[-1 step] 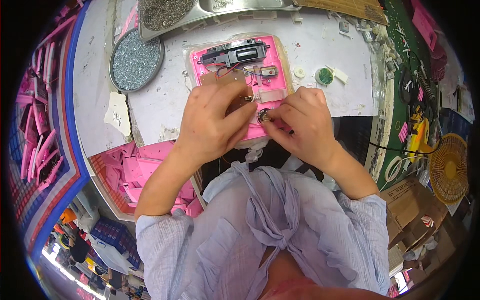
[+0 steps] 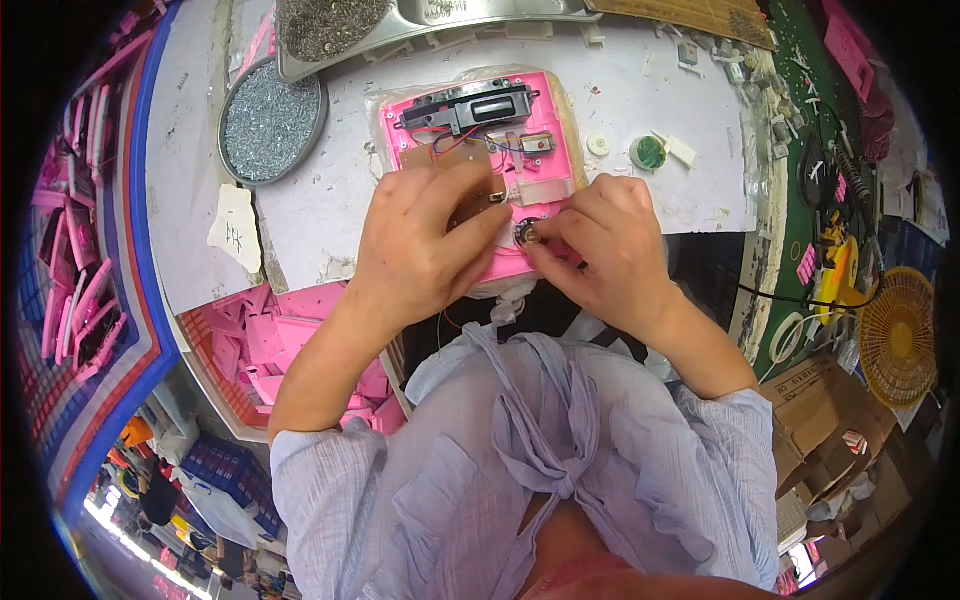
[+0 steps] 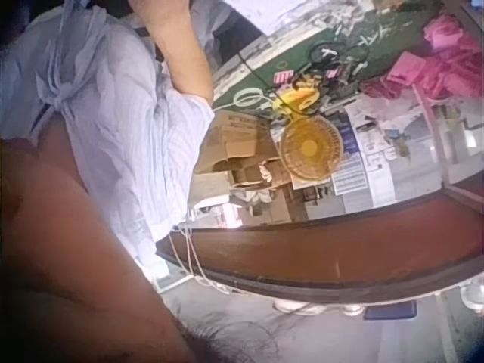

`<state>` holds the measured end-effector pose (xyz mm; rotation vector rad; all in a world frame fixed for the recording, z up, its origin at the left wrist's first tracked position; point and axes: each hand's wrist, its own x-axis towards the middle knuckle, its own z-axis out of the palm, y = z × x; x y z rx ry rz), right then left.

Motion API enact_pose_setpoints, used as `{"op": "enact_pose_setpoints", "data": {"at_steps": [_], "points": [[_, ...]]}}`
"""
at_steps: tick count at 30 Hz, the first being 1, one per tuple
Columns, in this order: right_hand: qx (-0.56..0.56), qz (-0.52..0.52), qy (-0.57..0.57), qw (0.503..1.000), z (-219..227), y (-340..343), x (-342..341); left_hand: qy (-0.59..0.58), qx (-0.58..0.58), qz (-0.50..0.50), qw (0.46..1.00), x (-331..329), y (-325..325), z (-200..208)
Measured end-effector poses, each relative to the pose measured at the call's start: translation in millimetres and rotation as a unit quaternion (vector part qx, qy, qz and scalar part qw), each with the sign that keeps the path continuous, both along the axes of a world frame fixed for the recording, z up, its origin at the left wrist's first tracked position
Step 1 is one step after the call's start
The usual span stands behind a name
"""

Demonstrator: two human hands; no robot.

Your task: Assemble an electronic toy by soldering components and securing the casing with screws.

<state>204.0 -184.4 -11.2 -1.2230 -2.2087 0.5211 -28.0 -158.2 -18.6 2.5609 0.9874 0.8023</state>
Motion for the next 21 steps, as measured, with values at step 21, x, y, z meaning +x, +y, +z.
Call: {"op": "enact_pose_setpoints", "data": {"at_steps": [21], "points": [[0.009,-0.035,-0.199,0.979,23.7,74.0,-3.3,-0.029,0.055,0.041,0.997,16.9,39.0,1.5]]}}
